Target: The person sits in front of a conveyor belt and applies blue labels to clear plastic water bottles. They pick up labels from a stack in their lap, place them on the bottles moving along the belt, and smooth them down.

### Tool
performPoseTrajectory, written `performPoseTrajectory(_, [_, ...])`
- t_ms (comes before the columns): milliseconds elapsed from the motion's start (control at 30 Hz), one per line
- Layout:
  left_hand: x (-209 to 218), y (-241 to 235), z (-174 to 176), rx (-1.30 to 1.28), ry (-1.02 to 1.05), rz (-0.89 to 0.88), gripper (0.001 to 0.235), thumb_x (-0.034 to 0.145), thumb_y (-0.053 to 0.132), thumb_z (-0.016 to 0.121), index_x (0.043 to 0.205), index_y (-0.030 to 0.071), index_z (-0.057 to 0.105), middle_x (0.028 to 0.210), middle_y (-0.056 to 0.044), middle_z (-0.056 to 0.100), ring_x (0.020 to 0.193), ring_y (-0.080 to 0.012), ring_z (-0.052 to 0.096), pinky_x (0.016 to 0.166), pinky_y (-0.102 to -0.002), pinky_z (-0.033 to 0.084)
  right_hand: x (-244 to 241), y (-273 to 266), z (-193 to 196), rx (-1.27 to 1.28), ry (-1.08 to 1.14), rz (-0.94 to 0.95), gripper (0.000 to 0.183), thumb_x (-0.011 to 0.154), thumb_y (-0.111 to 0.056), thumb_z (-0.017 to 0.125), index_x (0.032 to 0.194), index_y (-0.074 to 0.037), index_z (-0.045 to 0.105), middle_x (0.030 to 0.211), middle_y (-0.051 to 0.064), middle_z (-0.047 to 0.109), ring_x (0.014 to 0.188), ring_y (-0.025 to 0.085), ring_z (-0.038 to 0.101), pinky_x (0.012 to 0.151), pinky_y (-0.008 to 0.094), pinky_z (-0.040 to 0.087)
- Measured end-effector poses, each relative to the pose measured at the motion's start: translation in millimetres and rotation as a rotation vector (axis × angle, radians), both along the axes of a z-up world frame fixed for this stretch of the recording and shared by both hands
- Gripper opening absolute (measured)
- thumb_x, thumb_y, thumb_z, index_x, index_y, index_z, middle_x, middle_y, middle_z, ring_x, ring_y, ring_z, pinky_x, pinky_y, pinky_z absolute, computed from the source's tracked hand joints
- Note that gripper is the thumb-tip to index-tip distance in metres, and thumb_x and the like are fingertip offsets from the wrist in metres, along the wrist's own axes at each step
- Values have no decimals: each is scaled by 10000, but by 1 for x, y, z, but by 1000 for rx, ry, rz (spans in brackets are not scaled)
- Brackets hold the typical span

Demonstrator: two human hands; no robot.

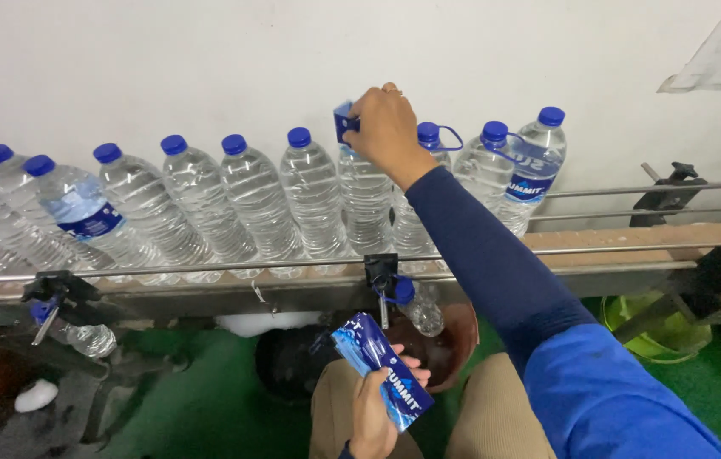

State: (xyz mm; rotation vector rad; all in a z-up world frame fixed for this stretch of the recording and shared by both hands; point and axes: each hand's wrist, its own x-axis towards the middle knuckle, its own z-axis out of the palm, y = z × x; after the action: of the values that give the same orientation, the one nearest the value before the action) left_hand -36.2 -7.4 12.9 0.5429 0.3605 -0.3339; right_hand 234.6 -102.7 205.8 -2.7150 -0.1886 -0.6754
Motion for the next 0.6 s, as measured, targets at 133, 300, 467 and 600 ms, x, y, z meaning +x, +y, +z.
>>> performPoseTrajectory(133, [-4,21,26,196,170,-44,366,868,51,426,1208,-52,516,1112,-310,613,968,-425,607,882,-477,454,-29,-2,-19,174,-98,159,607,644,-395,747,1146,-131,529,1375,211,296,1268,398,255,1007,531,257])
performPoseTrajectory(300, [0,21,11,217,261,29,437,818,24,562,1236,41,437,1028,-309,635,842,-432,613,796,-520,493,-44,-14,-50,435,-42,52,975,716,-170,674,1445,-268,34,995,190,537,917,365,535,746,431,433])
performPoseTrajectory(467, [-1,14,11,368,283,33,657,714,57,664,1314,133,407,1184,-152,577,1067,-325,575,905,-474,478,-37,-36,-101,388,-328,-58,1196,717,-253,823,1423,-254,-142,1429,271,210,1266,409,394,887,497,481])
performPoseTrajectory(600, [1,4,3,394,265,1,663,709,54,675,1313,127,411,1160,-156,593,1027,-330,591,869,-468,498,-57,-58,-147,405,-173,-144,1150,721,-267,772,1410,-202,-146,1476,256,157,1189,399,465,765,466,525])
